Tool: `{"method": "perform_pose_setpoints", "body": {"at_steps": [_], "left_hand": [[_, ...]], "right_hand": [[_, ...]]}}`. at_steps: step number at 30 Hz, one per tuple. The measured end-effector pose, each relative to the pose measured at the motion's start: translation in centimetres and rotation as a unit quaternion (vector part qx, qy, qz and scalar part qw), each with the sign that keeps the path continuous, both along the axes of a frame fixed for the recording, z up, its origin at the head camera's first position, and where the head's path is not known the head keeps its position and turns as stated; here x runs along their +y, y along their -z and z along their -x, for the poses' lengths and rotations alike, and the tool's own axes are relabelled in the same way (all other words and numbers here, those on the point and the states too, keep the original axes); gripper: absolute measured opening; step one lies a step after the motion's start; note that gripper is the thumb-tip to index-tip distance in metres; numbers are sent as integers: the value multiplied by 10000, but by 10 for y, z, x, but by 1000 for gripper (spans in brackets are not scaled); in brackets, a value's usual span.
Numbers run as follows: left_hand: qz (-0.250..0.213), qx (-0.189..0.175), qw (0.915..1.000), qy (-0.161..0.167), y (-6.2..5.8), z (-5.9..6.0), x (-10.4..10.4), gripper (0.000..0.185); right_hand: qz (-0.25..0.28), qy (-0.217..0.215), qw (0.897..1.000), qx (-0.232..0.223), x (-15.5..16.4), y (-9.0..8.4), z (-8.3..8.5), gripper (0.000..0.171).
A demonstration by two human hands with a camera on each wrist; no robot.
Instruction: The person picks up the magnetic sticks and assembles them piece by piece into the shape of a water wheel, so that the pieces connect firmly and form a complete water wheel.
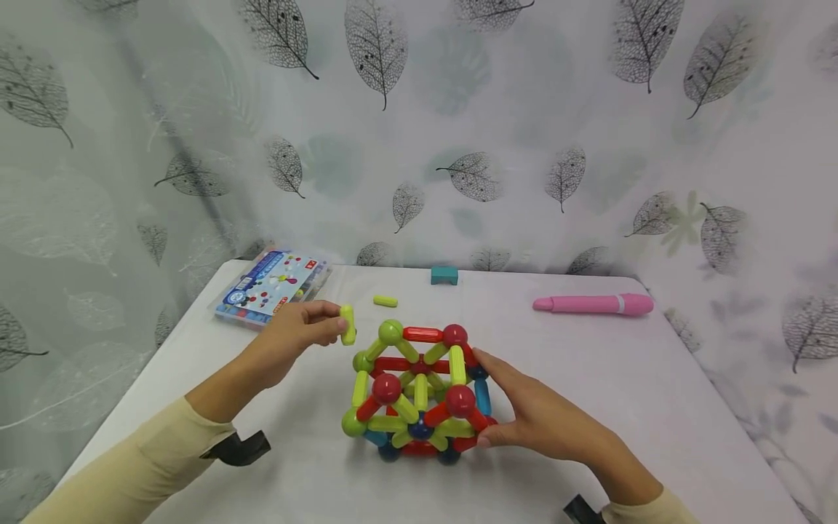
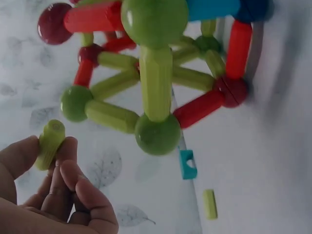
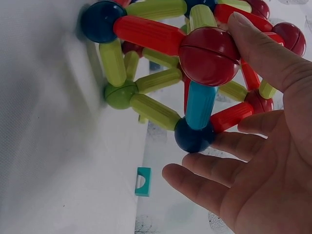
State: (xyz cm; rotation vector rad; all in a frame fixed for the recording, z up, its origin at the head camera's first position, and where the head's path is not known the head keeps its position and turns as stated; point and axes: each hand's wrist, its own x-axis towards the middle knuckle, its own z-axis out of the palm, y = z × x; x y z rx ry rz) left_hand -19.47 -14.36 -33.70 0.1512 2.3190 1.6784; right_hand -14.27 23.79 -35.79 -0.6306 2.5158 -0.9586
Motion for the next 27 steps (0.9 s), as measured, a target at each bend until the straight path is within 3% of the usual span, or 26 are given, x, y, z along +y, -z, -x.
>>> {"method": "perform_pose_setpoints", "body": {"at_steps": [5,11,27], "left_hand": [[-398,-342,9980,361,-5,-13,9,34],[-781,-571,9934,624,-5,-18,19,32],[-858,-941,9893,710,0,-21,33,33]], "right_hand": [[-26,46,10000,-72,-2,-2,0,108],[-53,78,9999,-71,-4,-4,-1,109],[-11,1,10000,58,-3,-1,-1,108]]}}
